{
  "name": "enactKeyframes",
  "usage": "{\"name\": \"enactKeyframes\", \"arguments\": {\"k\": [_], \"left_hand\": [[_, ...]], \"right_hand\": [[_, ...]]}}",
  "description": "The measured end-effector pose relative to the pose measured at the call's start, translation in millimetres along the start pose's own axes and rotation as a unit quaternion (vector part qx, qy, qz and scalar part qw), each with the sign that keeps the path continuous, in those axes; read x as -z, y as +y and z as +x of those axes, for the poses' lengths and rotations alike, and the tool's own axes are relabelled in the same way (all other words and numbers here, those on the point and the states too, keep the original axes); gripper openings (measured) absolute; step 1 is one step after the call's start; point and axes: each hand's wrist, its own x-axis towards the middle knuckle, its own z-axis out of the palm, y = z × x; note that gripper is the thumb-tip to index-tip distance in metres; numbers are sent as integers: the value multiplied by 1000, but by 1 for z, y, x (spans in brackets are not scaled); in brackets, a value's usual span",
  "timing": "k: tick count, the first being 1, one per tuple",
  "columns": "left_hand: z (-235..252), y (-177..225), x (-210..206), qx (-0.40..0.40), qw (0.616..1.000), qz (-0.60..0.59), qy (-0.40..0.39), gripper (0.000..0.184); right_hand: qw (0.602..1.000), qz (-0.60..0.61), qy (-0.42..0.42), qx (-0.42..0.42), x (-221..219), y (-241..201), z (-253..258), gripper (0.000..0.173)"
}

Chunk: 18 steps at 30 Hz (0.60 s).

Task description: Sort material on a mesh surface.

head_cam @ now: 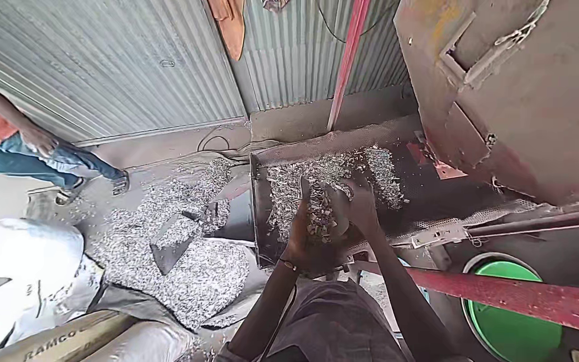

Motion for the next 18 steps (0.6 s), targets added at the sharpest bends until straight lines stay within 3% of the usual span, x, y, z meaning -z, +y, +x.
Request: {"name": "enactKeyframes", "arguments": {"k": [2,4,6,9,13,18], "left_hand": [[-3,3,2,-1,1000,7,-1,64],[-6,6,3,1,1000,6,-4,63],[-9,8,3,0,1000,12,-9,62],[-16,11,9,-10,1000,20,-11,61],[-23,12,12,5,1000,11,-17,64],[-24,22,20,-26,999,23,-16,62]], "right_hand": [[997,48,-30,57,2,-3,-2,36],[982,98,-125,107,-1,-11,-5,41],[970,105,-166,141,-10,-15,-2,36],[980,87,-116,133,-20,-19,9,25],[995,85,12,44,-12,-23,23,20],[995,81,14,60,-3,-20,25,21]]}}
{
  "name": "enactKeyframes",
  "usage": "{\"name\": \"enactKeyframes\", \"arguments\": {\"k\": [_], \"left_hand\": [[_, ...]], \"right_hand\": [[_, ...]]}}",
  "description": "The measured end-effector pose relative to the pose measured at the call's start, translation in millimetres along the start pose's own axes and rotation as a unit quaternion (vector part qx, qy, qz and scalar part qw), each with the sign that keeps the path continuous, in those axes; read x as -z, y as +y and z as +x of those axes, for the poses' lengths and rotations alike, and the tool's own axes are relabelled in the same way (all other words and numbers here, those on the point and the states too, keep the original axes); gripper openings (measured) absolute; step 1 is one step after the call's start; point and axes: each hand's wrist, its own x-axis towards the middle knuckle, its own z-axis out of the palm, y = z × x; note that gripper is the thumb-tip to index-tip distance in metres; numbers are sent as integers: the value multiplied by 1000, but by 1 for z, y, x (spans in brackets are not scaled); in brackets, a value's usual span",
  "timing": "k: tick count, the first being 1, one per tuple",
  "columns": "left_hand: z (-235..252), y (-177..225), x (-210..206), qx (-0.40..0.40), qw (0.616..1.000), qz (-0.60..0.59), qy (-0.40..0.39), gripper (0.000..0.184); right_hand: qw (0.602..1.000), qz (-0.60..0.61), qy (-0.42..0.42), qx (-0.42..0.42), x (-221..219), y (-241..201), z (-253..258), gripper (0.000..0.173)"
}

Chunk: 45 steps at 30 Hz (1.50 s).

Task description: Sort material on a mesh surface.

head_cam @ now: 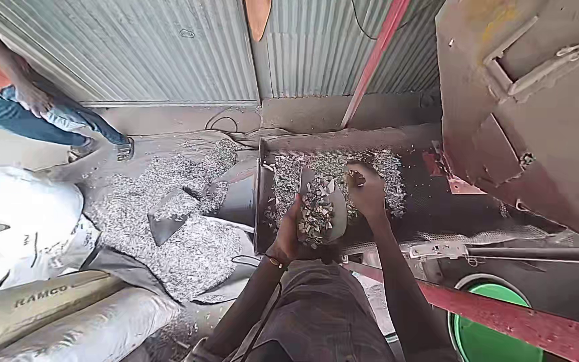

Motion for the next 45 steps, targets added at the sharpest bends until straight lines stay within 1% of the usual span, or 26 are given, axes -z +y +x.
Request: {"name": "enactKeyframes", "arguments": {"k": [3,5,10,17,22,24,28,31,33,35,36,38,40,42,43,44,45], "left_hand": [[-2,7,0,-5,1000,-4,-10,64],[-2,10,-1,-8,1000,-7,-7,64],[1,9,6,2,1000,-5,4,65],[6,0,13,27,998,-46,24,63],[11,-3,20,43,997,-63,14,64],[12,-3,21,45,997,-59,13,64],[14,-5,21,46,997,-53,8,62],[13,-5,20,54,997,-53,-7,61],[14,-6,20,66,997,-48,-1,61],[15,-6,21,68,997,-32,2,61],[15,-5,20,65,998,-28,1,61],[14,-2,17,61,998,-29,12,60],[12,1,20,50,997,-52,9,61],[11,2,23,34,997,-71,1,62],[11,3,24,28,997,-77,-4,62],[10,4,26,22,996,-80,-11,64],[9,5,27,19,996,-81,-10,65]], "right_hand": [[997,48,-27,49,-8,-4,-1,17],[995,51,-44,69,-16,-12,-1,15],[994,-36,-86,52,-41,-21,-2,13],[984,-119,-106,80,-59,-17,-12,13],[977,-130,-168,25,-60,-20,-12,19],[980,-125,-152,11,-64,-19,-16,20],[981,-128,-136,-50,-67,-26,-22,20],[976,-138,-140,-95,-65,-25,-23,20],[976,-133,-142,-100,-63,-22,-23,19],[985,-103,-120,-72,-62,-13,-25,18],[992,-76,-90,-43,-61,-8,-27,18],[1000,-7,6,15,-58,-1,-32,19],[995,42,88,19,-44,-6,-37,24],[986,68,151,9,-26,-12,-42,22],[984,67,163,7,-16,-16,-46,21],[987,55,150,8,-6,-19,-50,20],[993,37,112,10,3,-24,-57,20]]}}
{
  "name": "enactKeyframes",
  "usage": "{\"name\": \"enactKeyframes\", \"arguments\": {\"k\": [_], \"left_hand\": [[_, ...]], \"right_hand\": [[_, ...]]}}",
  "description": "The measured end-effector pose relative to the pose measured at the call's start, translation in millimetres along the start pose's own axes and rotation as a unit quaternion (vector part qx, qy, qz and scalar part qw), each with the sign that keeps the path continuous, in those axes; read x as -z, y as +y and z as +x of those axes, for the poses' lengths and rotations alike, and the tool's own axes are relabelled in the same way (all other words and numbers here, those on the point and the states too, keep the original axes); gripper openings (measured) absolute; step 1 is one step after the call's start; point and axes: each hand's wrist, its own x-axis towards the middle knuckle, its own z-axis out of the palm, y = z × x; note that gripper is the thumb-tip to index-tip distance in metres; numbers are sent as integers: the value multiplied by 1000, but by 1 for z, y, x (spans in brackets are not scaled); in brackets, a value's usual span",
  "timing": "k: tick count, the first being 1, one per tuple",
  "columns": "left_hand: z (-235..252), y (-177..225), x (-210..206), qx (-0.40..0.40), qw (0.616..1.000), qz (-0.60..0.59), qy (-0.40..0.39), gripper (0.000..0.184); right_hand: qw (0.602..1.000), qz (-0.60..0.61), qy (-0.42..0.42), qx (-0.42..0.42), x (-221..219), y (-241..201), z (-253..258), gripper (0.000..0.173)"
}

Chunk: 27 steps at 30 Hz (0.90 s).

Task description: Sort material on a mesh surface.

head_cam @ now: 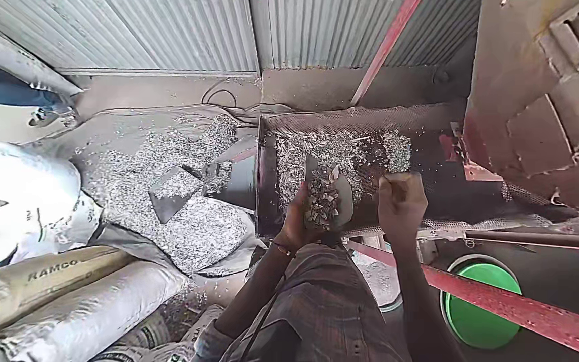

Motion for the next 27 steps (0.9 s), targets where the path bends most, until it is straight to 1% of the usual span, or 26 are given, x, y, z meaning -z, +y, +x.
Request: {"name": "enactKeyframes", "arguments": {"k": [2,4,5,6,8,10,12,14,15,17,18,19,21,22,24,25,27], "left_hand": [[-1,2,1,0,1000,2,16,65],[0,2,1,2,1000,7,30,65],[1,1,1,5,999,7,31,64],[1,0,0,10,999,6,30,64],[-1,-4,-1,24,999,4,34,64],[-2,-6,1,35,999,1,23,65],[-4,-7,4,34,999,5,24,65],[-4,-7,4,21,999,11,30,64],[-4,-7,5,13,999,16,34,62],[-4,-5,3,2,998,25,52,61],[-4,-4,2,-1,998,27,58,60],[-4,-3,1,-6,998,31,63,59],[-2,-3,1,-12,998,28,62,60],[-2,-4,3,-13,998,24,56,60],[0,-3,6,-12,999,22,44,60],[1,-2,7,-9,999,20,41,61],[2,-2,9,-7,999,9,42,62]], "right_hand": [[991,-37,-123,25,13,-10,-15,23],[968,-68,-236,57,11,-22,-31,25],[955,-87,-277,65,5,-27,-38,25],[944,-115,-299,73,-3,-30,-43,24],[932,-176,-307,75,-16,-34,-45,20],[937,-212,-268,72,-24,-31,-37,26],[948,-219,-220,63,-23,-25,-26,34],[961,-184,-197,69,-15,-18,-17,35],[961,-160,-214,70,-9,-18,-15,32],[939,-135,-311,61,-3,-24,-11,28],[922,-141,-356,57,-4,-27,-11,29],[913,-162,-371,59,-10,-28,-12,32],[913,-209,-346,48,-22,-26,-8,40],[920,-227,-315,45,-26,-23,-6,43],[934,-241,-261,37,-29,-23,3,44],[937,-233,-258,34,-28,-25,6,40],[929,-211,-304,31,-25,-31,5,32]]}}
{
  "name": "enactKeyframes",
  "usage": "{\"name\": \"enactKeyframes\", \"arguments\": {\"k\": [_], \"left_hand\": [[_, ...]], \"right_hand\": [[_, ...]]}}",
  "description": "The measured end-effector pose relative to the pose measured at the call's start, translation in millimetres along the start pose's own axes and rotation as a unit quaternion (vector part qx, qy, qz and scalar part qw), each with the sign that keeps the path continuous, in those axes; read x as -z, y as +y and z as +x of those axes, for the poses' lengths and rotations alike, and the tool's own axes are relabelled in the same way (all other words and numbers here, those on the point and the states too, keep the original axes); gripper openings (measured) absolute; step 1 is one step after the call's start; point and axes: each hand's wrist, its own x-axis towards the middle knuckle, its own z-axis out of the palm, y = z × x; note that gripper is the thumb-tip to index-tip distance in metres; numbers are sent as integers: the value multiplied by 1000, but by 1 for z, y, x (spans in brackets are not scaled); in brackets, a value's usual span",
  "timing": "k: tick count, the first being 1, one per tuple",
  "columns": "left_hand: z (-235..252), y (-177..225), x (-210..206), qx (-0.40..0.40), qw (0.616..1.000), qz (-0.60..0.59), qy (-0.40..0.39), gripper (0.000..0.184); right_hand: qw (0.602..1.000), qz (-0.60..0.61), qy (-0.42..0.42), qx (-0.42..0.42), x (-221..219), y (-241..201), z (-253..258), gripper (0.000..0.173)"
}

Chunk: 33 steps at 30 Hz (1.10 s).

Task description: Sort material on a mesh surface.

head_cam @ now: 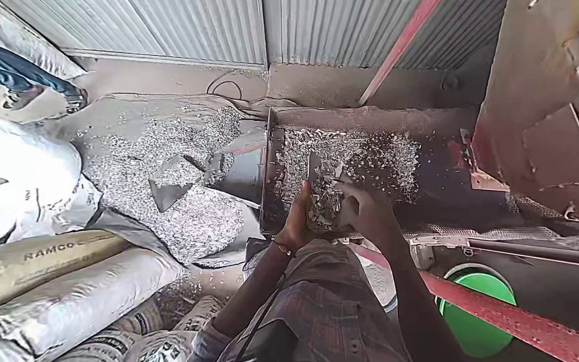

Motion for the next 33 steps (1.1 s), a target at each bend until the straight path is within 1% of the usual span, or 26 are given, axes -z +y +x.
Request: {"name": "enactKeyframes", "arguments": {"k": [1,2,4,6,9,12,15,17,19,23,26,28,30,31,32,33], "left_hand": [[0,0,1,1,1000,-3,2,62],[0,0,2,1,1000,-2,4,62],[0,1,3,-5,1000,4,11,62],[-1,2,5,-5,1000,1,9,62],[-2,6,5,-8,1000,-17,11,62],[-2,6,7,-14,1000,-15,13,62],[-2,9,7,-18,1000,-4,5,62],[-2,9,6,-12,1000,3,17,62],[-2,10,4,-4,999,9,37,61],[-1,9,4,0,999,21,27,59],[2,5,5,15,1000,20,12,59],[3,5,5,25,999,21,7,60],[5,7,7,27,999,17,3,61],[5,8,8,25,1000,10,4,62],[6,9,9,23,1000,-1,5,64],[7,10,11,23,1000,-15,-1,68]], "right_hand": [[1000,3,-15,15,-3,-2,-2,29],[1000,-3,-11,26,-9,-2,-4,27],[999,-17,22,18,-21,2,-1,26],[998,-20,56,-12,-20,4,5,29],[993,37,112,-1,-13,11,9,33],[986,99,130,12,-14,18,10,26],[987,94,130,10,-20,18,14,18],[987,72,145,16,-28,18,19,15],[990,38,136,13,-34,17,23,14],[998,-23,60,-14,-37,4,29,16],[996,-56,63,-28,-47,4,31,16],[997,-5,62,-41,-44,9,32,19],[988,115,96,-43,-38,21,30,18],[972,199,107,-59,-35,28,28,17],[944,301,100,-94,-31,34,25,14],[898,410,100,-128,-28,38,21,11]]}}
